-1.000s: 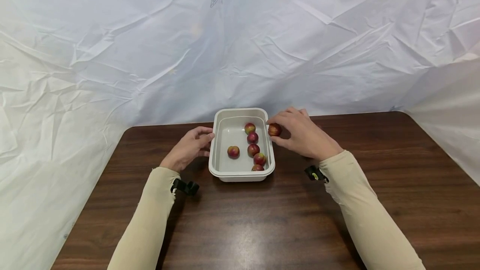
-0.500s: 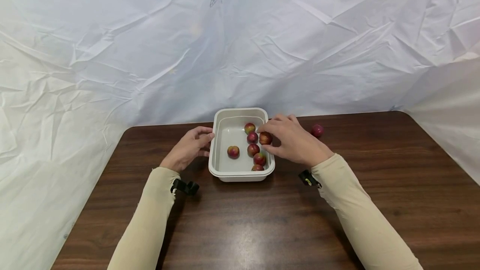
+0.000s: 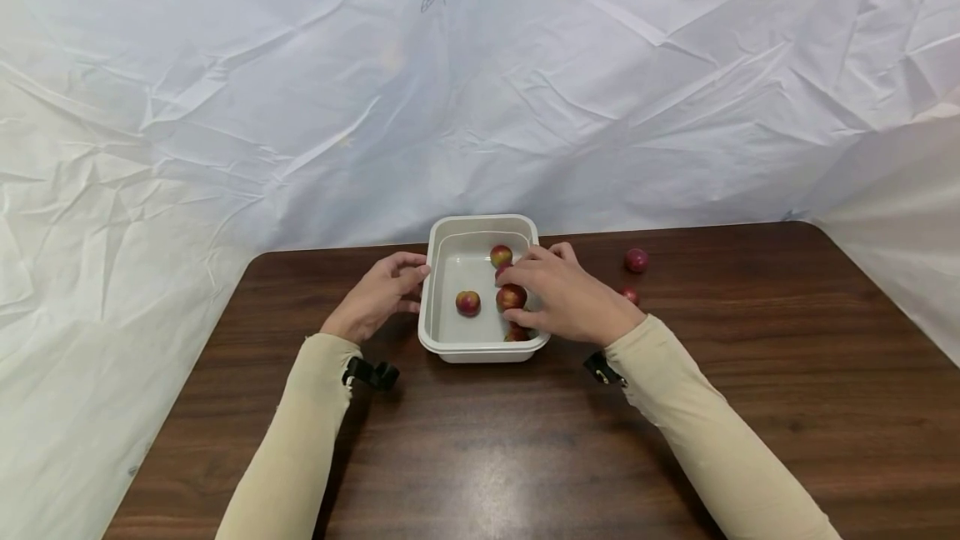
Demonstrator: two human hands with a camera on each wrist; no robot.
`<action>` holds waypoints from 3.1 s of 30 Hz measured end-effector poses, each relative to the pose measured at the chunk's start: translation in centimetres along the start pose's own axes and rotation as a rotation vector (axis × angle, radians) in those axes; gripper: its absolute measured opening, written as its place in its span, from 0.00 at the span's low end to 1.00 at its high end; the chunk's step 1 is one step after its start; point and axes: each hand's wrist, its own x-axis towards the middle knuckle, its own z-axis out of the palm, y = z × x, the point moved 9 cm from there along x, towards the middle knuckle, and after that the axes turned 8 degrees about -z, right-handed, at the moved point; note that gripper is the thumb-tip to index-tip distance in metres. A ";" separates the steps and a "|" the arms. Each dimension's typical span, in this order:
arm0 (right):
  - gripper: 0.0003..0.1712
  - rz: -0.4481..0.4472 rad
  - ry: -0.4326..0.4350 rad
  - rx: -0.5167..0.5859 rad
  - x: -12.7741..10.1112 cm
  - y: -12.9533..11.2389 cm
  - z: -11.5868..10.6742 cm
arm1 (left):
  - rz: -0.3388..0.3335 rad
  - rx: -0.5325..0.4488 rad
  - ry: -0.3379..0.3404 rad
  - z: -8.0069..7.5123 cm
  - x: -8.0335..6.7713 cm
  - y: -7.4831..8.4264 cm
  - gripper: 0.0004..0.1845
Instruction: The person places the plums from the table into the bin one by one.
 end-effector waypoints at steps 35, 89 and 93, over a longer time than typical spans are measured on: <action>0.17 0.064 -0.014 0.010 -0.4 1.5 -0.2 | 0.005 0.002 -0.005 0.1 0.1 -0.1 0.22; 0.25 0.312 0.110 0.015 -6.0 11.0 -5.4 | 0.010 0.000 0.003 0.1 0.0 0.2 0.23; 0.25 0.328 0.108 0.017 -6.4 11.7 -5.3 | 0.008 -0.002 0.001 0.2 0.0 0.2 0.23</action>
